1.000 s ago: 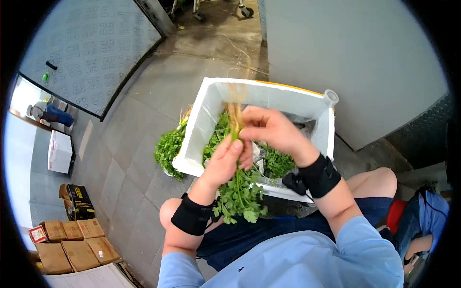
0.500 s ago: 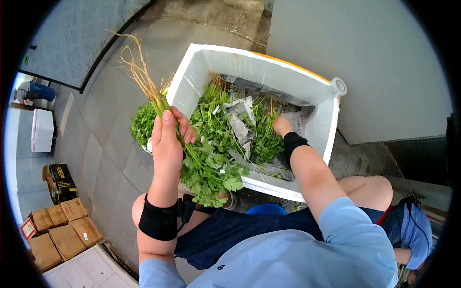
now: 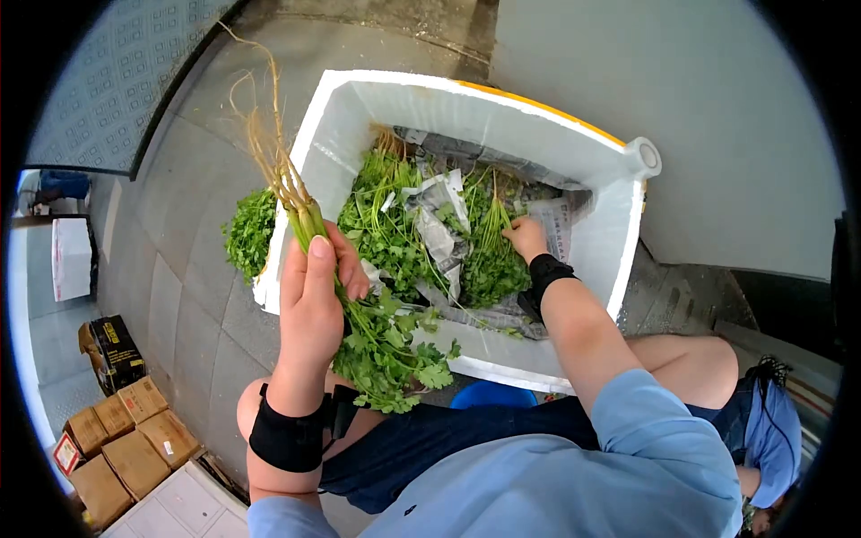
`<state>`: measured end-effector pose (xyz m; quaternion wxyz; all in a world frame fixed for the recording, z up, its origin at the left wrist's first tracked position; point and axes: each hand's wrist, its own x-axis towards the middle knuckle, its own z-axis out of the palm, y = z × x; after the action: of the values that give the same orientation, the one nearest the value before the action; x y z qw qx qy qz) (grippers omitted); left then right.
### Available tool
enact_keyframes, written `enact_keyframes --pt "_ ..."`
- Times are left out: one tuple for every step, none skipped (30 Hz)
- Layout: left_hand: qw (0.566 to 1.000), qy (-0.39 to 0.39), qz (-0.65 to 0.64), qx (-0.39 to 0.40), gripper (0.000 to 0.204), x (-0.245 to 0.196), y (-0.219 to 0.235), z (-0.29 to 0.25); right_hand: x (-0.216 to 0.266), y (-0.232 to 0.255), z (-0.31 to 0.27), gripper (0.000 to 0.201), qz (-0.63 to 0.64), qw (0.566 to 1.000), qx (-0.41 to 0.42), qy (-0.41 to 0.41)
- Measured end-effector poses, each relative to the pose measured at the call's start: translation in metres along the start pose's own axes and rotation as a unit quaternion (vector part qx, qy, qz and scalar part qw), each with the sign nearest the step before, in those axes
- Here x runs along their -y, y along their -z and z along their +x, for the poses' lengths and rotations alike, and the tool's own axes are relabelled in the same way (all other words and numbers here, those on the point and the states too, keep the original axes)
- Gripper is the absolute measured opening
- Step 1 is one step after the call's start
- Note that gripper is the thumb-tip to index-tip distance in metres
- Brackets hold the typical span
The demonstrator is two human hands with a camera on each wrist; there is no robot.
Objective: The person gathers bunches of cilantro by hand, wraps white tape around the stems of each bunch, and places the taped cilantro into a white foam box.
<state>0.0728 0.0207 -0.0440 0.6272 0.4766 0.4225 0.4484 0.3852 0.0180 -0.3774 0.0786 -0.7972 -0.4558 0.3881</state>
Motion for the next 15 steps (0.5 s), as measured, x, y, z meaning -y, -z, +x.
enact_keyframes --pt "1.000 0.002 -0.002 -0.001 0.026 0.001 -0.001 0.000 -0.001 -0.002 -0.002 0.026 0.028 0.998 -0.057 0.008" --pt "1.000 0.003 -0.003 -0.002 0.026 0.000 -0.001 0.000 -0.001 -0.004 -0.004 0.025 0.056 0.992 -0.115 0.015" --pt "1.000 0.000 0.001 -0.003 0.026 0.000 -0.002 0.000 0.001 -0.003 -0.008 0.025 0.085 0.981 -0.173 0.022" --pt "1.000 -0.003 0.005 -0.003 0.025 0.000 -0.003 0.000 0.004 -0.001 -0.012 0.024 0.114 0.972 -0.203 0.020" --pt "1.000 -0.008 0.007 -0.004 0.025 -0.001 -0.003 0.000 0.007 0.002 -0.015 0.024 0.141 0.962 -0.234 0.019" --pt "1.000 -0.008 0.008 -0.004 0.025 -0.001 -0.004 0.001 0.014 0.009 -0.021 0.024 0.168 0.949 -0.265 0.019" --pt "1.000 -0.010 0.009 -0.005 0.025 -0.001 -0.005 0.001 0.022 0.019 -0.026 0.026 0.187 0.955 -0.229 0.005" --pt "1.000 -0.013 0.011 -0.007 0.024 -0.001 -0.005 0.002 0.032 0.027 -0.031 0.026 0.226 0.941 -0.251 0.033" --pt "1.000 -0.022 0.004 0.005 0.023 0.002 -0.004 0.003 0.044 0.033 -0.038 0.027 0.265 0.923 -0.270 0.062" --pt "1.000 -0.024 0.009 0.000 0.024 0.005 -0.004 0.004 0.055 0.038 -0.043 0.027 0.303 0.904 -0.288 0.093" --pt "1.000 -0.024 0.020 -0.005 0.024 0.006 -0.003 0.004 0.065 0.045 -0.049 0.032 0.325 0.884 -0.306 0.137" --pt "0.999 -0.024 0.030 -0.010 0.024 0.007 -0.004 0.003 0.077 0.053 -0.054 0.033 0.359 0.867 -0.307 0.158" --pt "0.999 -0.035 0.033 -0.019 0.024 0.007 -0.006 0.003 0.091 0.062 -0.059 0.035 0.392 0.848 -0.307 0.180" --pt "0.998 -0.047 0.029 -0.011 0.023 0.008 -0.005 0.002 0.104 0.074 -0.065 0.036 0.424 0.828 -0.307 0.202" --pt "0.997 -0.059 0.046 -0.012 0.023 0.009 -0.004 0.002 0.119 0.093 -0.082 0.039 0.362 0.849 -0.307 0.235"
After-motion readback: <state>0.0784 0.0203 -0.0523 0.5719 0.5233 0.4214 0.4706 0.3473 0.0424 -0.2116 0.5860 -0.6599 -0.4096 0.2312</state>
